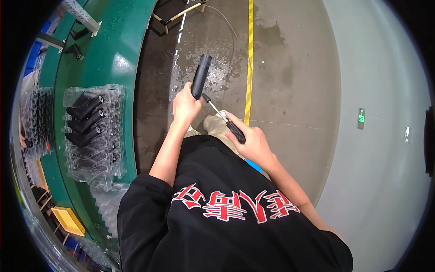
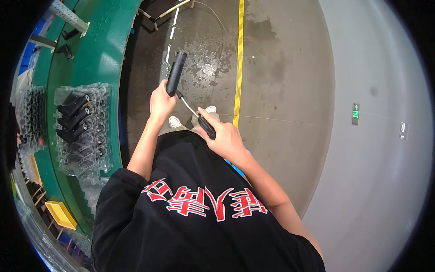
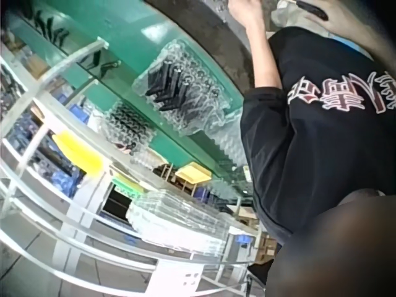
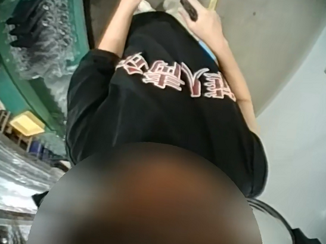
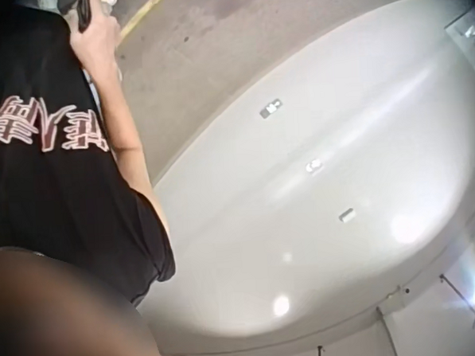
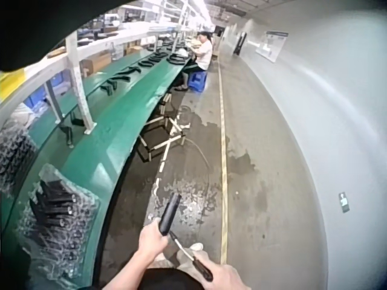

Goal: Cleaning and drying metal brackets using a compressed air nozzle at a workbench.

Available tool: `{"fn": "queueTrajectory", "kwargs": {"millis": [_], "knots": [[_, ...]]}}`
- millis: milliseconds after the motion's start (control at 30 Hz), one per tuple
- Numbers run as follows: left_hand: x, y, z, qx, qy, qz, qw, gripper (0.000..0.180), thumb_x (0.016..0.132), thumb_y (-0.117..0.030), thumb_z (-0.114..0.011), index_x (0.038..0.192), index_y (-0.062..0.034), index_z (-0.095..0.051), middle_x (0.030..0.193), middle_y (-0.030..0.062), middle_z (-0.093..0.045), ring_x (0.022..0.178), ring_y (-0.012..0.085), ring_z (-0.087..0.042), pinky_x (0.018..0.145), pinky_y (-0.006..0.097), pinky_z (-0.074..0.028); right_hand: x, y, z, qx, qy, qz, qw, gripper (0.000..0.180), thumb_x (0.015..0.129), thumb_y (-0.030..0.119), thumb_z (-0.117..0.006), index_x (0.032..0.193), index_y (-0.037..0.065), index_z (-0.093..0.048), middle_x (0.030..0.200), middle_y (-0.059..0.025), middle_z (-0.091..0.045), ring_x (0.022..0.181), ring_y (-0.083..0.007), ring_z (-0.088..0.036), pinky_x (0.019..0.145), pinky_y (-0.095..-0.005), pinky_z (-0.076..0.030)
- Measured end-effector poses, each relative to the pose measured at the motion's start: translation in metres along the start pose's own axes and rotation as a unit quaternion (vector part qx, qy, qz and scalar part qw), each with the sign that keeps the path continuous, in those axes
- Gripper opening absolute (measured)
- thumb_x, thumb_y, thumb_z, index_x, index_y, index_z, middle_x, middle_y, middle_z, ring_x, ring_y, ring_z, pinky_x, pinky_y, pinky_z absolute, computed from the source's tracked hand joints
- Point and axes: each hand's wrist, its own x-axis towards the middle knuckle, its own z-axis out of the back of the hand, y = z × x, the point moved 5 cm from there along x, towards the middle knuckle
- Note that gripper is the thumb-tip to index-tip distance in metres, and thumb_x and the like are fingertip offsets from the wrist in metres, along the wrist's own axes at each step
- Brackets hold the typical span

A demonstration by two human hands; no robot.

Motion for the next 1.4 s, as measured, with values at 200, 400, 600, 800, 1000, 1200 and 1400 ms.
{"fn": "queueTrajectory", "kwargs": {"millis": [200, 400, 600, 800, 1000, 1200, 1400], "knots": [[-0.007, -0.003, -0.002, 0.074, 0.005, -0.029, 0.997, 0.026, 0.074, -0.01, -0.062, 0.099, -0.0035, -0.057, 0.078, 0.0164, -0.067, 0.071, 0.0379, -0.064, 0.068, 0.044, -0.049, 0.019, -0.013, 0.004, 0.044, -0.021, -0.069, 0.996, 0.05, 0.092, 0.031, -0.063, 0.139, 0.018, -0.055, 0.087, -0.0121, -0.072, 0.068, -0.0275, -0.067, 0.063, -0.0372, -0.05], [-0.009, 0.011, -0.012, -0.097, 0.055, 0.07, 0.991, 0.017, 0.079, -0.01, -0.061, 0.094, -0.0038, -0.057, 0.073, 0.0124, -0.062, 0.062, 0.0291, -0.061, 0.061, 0.039, -0.05, 0.036, -0.03, 0.008, 0.085, -0.044, -0.104, 0.99, 0.049, 0.091, 0.028, -0.064, 0.138, 0.017, -0.057, 0.089, -0.0118, -0.072, 0.07, -0.0277, -0.066, 0.065, -0.0373, -0.05], [0.018, 0.061, -0.031, -0.614, 0.046, 0.291, 0.732, 0.01, 0.085, -0.012, -0.06, 0.088, -0.0048, -0.055, 0.067, 0.0051, -0.055, 0.055, 0.016, -0.053, 0.05, 0.03, -0.047, 0.006, -0.025, -0.017, 0.098, 0.053, -0.018, 0.994, 0.051, 0.089, 0.023, -0.066, 0.139, 0.016, -0.056, 0.092, -0.0106, -0.072, 0.072, -0.0293, -0.067, 0.066, -0.0377, -0.05], [0.037, 0.083, -0.034, -0.74, -0.028, 0.351, 0.573, 0.01, 0.088, -0.012, -0.058, 0.085, -0.0055, -0.052, 0.064, 0.001, -0.05, 0.052, 0.0104, -0.047, 0.047, 0.023, -0.042, -0.015, -0.029, -0.041, 0.064, 0.023, 0.032, 0.997, 0.052, 0.089, 0.02, -0.067, 0.139, 0.017, -0.054, 0.097, -0.0098, -0.073, 0.075, -0.0307, -0.067, 0.066, -0.038, -0.05], [0.038, 0.081, -0.042, -0.758, -0.032, 0.373, 0.534, 0.013, 0.088, -0.012, -0.058, 0.082, -0.0048, -0.049, 0.064, 0.0013, -0.05, 0.052, 0.0103, -0.047, 0.046, 0.022, -0.042, -0.01, -0.026, -0.041, 0.043, 0.019, 0.044, 0.998, 0.053, 0.089, 0.02, -0.067, 0.139, 0.018, -0.054, 0.1, -0.0098, -0.073, 0.077, -0.031, -0.068, 0.066, -0.038, -0.051], [0.035, 0.084, -0.045, -0.758, -0.043, 0.367, 0.537, 0.013, 0.088, -0.013, -0.058, 0.083, -0.0052, -0.049, 0.064, 0.001, -0.05, 0.052, 0.0096, -0.047, 0.046, 0.022, -0.041, -0.008, -0.024, -0.042, 0.014, 0.015, 0.041, 0.999, 0.051, 0.086, 0.017, -0.069, 0.136, 0.019, -0.057, 0.093, -0.0083, -0.073, 0.067, -0.0291, -0.066, 0.061, -0.0365, -0.049], [0.035, 0.088, -0.041, -0.747, -0.052, 0.357, 0.559, 0.013, 0.088, -0.014, -0.057, 0.082, -0.0056, -0.049, 0.064, 0.0003, -0.05, 0.052, 0.0088, -0.046, 0.046, 0.021, -0.041, -0.007, -0.025, -0.046, 0.005, 0.001, 0.048, 0.999, 0.048, 0.085, 0.014, -0.07, 0.132, 0.019, -0.06, 0.084, -0.0059, -0.073, 0.056, -0.0268, -0.062, 0.055, -0.0347, -0.047]]}}
